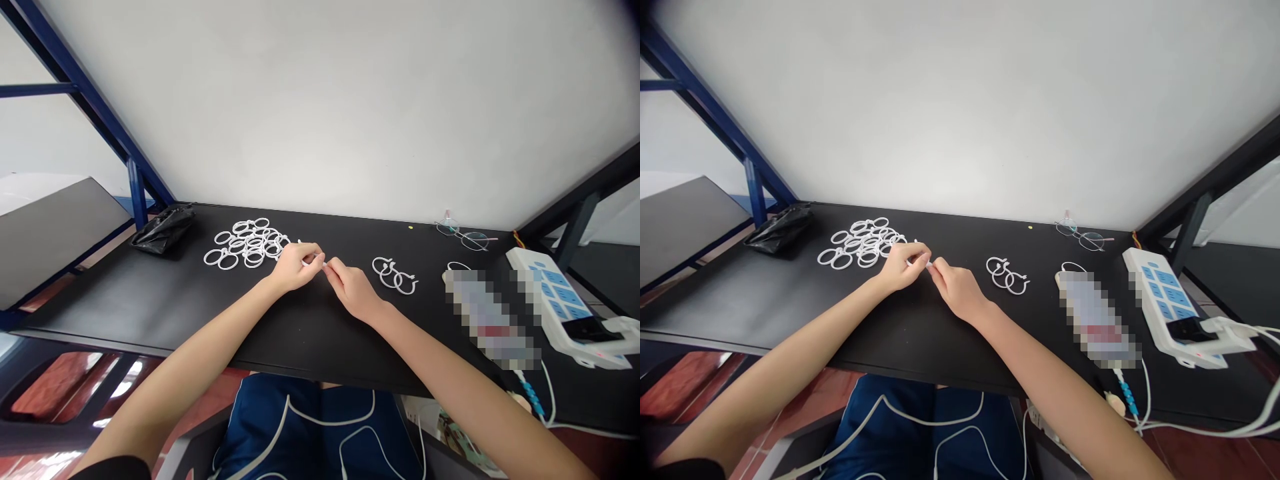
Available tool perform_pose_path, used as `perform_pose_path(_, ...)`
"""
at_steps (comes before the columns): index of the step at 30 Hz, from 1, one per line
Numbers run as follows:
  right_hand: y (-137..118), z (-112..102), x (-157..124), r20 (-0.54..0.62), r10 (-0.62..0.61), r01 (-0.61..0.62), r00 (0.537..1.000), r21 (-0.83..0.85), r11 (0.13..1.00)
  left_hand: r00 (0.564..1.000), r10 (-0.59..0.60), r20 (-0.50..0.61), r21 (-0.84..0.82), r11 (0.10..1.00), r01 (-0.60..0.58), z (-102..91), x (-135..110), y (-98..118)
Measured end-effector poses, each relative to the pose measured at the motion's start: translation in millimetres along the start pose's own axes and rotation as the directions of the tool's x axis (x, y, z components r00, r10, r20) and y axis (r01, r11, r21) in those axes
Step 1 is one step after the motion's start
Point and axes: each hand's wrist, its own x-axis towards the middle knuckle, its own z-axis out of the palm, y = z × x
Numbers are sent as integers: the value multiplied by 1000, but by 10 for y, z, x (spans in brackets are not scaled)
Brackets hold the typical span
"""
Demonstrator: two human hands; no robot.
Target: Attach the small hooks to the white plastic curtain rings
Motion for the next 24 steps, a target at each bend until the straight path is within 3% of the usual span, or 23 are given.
perform_pose_path(24,-7,-3,3,34,40,-42,999,61,997,999,46,-20,27,999,-45,17,-11,-17)
